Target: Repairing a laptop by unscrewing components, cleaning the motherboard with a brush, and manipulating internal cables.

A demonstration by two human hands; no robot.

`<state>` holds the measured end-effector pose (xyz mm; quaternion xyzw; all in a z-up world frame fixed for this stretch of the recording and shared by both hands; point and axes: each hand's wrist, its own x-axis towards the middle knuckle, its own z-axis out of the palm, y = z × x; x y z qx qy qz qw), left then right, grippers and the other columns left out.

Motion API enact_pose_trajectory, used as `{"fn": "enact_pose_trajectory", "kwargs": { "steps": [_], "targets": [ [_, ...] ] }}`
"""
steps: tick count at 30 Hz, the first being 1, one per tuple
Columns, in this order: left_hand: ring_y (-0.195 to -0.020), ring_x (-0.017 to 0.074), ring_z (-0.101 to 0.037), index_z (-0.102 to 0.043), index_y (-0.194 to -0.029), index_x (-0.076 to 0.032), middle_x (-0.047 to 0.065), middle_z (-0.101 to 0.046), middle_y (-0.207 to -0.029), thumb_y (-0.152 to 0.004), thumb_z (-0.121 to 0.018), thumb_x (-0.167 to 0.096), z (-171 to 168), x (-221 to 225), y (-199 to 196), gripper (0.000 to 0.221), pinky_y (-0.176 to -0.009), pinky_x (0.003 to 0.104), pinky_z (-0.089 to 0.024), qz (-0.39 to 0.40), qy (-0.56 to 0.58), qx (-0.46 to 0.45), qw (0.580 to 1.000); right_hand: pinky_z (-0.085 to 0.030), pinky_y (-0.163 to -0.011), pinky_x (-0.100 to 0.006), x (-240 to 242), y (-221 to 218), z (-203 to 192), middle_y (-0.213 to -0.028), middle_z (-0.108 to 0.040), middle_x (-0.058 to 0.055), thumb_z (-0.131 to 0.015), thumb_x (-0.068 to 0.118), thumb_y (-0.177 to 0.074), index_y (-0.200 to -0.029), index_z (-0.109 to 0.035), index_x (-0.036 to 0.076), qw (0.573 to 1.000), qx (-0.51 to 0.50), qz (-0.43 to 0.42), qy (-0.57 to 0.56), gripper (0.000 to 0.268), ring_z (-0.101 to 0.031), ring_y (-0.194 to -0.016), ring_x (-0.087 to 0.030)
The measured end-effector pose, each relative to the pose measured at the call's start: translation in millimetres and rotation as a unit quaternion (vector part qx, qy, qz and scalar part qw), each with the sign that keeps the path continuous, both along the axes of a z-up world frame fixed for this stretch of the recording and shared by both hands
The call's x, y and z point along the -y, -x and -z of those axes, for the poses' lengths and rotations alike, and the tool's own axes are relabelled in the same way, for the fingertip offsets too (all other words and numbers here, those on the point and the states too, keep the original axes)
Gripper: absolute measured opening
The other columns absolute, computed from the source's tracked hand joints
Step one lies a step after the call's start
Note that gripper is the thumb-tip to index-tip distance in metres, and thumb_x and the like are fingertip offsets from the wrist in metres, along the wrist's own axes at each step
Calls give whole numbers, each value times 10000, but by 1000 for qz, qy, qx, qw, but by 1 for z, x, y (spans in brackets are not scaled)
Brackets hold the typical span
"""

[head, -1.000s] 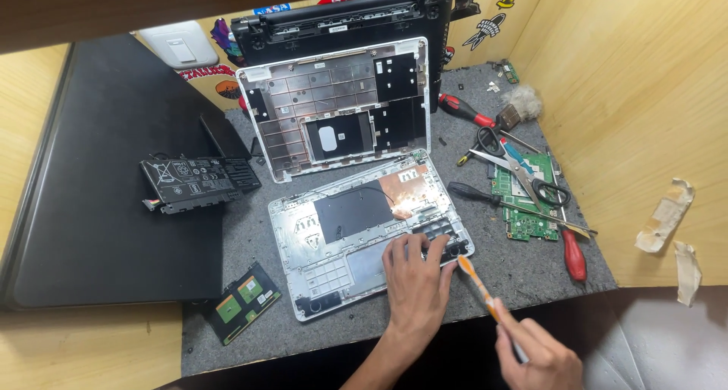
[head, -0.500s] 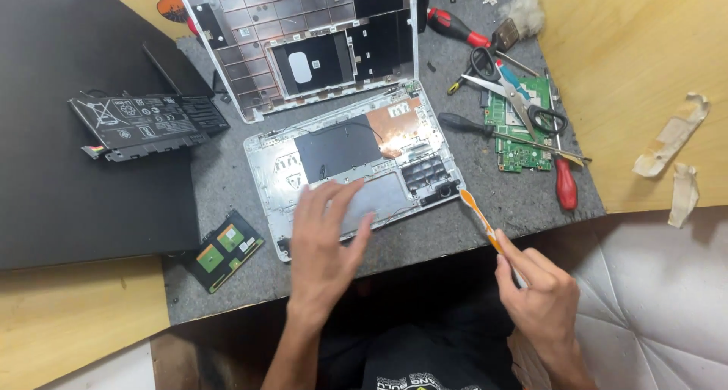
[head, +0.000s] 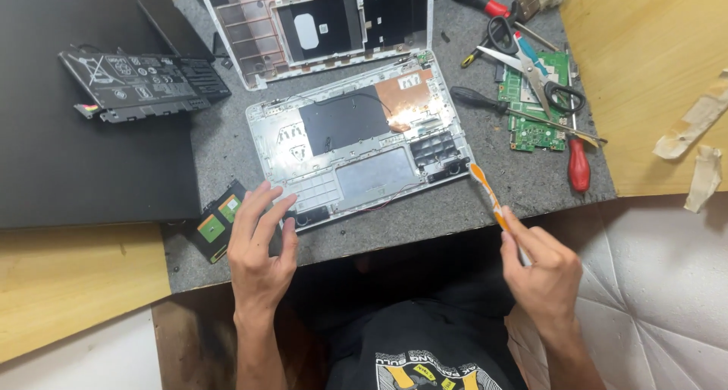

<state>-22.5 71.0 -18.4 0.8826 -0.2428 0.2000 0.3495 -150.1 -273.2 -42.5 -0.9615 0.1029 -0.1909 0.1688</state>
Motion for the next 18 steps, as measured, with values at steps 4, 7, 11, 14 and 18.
{"fn": "enact_pose_trajectory", "kwargs": {
  "steps": [4,7,11,14,18],
  "targets": [
    [-1281,367,-613,-646,-1263,-13,160,-638,-1297,-968,-697,-77,2,-8,12,306,-1124,479,-508,-14,18,-22,999,-416,-553,-316,16,-5,-8,-740,-572,35,-693,64,-976,-1418,-672,157,990,-50,-132,-1,452,-489,-580,-142],
    [-1235,359,-634,-650,-1264,-16,150,-642,-1271,-939,-767,-63,6,-9,16,349,-1086,465,-539,-13,5,-8,1000,-471,-605,-386,44,-17,-39,-848,-614,10,-661,177,-993,-1449,-658,348,976,-162,-97,104,487,-590,-662,-207],
    [-1178,339,-650,-670,-1234,-11,148,-647,-1229,-915,-816,-41,12,-9,15,352,-1054,448,-554,-25,-6,4,1000,-528,-669,-375,62,-48,-55,-1146,-681,33,-702,106,-990,-1328,-752,400,969,-110,-111,193,451,-681,-929,-190],
    [-1142,318,-640,-709,-1166,-29,124,-670,-1167,-908,-822,-52,20,-8,14,283,-1017,452,-538,-19,-19,4,1000,-528,-749,-398,63,-67,-54,-1137,-693,53,-706,101,-972,-1289,-744,432,954,-106,-159,233,459,-658,-949,-235],
    [-1111,321,-641,-746,-1100,-33,113,-689,-1114,-903,-830,-53,25,-4,12,215,-985,419,-560,-43,-13,28,999,-477,-812,-418,41,-93,-51,-1154,-681,-11,-655,-24,-825,-1291,-746,343,944,-94,-252,190,600,-626,-970,-267]
  ]
}}
